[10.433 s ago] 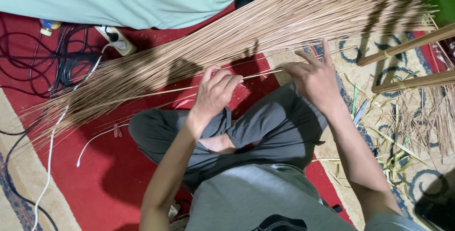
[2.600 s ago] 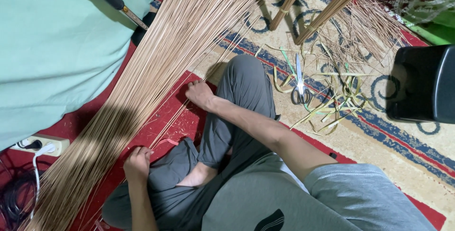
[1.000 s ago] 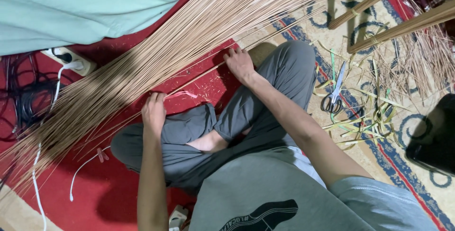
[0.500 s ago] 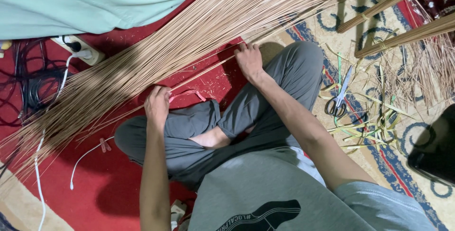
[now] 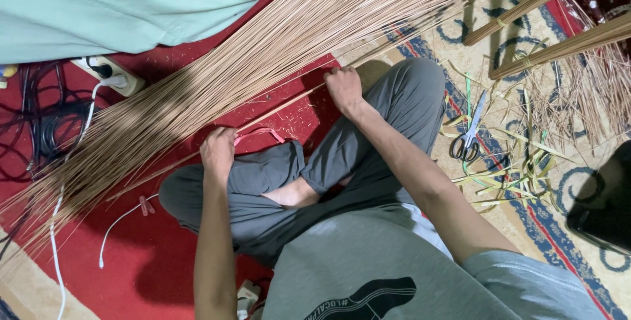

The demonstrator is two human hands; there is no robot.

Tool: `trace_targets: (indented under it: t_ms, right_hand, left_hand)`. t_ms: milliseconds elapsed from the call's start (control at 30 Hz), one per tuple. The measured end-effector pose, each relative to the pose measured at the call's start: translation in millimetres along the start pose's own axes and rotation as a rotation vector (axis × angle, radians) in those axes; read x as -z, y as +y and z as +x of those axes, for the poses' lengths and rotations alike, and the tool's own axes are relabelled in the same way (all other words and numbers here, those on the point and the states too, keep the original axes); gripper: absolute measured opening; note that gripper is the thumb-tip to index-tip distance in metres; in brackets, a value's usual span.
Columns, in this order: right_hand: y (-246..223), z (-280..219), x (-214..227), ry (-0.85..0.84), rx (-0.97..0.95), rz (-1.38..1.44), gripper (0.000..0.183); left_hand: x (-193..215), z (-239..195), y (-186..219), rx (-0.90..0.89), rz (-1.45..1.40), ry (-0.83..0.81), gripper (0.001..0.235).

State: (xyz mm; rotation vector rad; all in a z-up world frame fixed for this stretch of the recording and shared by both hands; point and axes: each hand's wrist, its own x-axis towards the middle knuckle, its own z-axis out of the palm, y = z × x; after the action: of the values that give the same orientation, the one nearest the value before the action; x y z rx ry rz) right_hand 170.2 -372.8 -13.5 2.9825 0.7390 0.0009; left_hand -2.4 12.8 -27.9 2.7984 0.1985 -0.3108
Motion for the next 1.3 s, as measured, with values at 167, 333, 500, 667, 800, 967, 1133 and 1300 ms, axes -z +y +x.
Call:
trace_targets:
  t_ms: [167,333,500,667,800,967,1133,1300]
  right_hand:
    - [-4.4,-1.4,9.4,-0.044,0.01,-0.008,0.017]
    - [-6.1,3.0,4.3,-0.112,0.009,-0.033,0.019]
    - [-6.2,4.9,12.0,-0.179,0.02,-0.039,0.02]
    - [-6.9,4.4,5.7,-0.159,-0.001,-0.026,0.019]
    - [-8.3,5.1,-1.3,-0.163,-0.005,-0.017,0.02]
    - [-6.7,6.2,0.2,-0.126,0.018,-0.032,0.02]
    - [-7.5,5.8,-2.4,-0.114,0.022,-0.032,0.02]
    - [-7.9,5.6,-12.2,-0.132,0.012,-0.034,0.021]
  left_hand:
    - [5.1,-0.8,3.2,0.042,-0.027,-0.075,0.02]
    - [15.9,-1.3,13.3,0.058,-0.082,-0.091,0.022]
    - [8.5,2.7,8.4,0.102,-0.059,-0.16,0.014]
    - [13.1,3.3,10.3,0.118,-0.058,-0.155,0.013]
    - [22.4,-0.2,17.4,0.122,-0.067,-0.15,0.016]
    - [17.8,0.3,17.5,0.107,-0.021,-0.12,0.013]
    - [18.6,0.7,20.0,0.101,-0.002,-0.084,0.011]
    - [13.7,1.1,17.1,0.094,-0.017,-0.065,0.02]
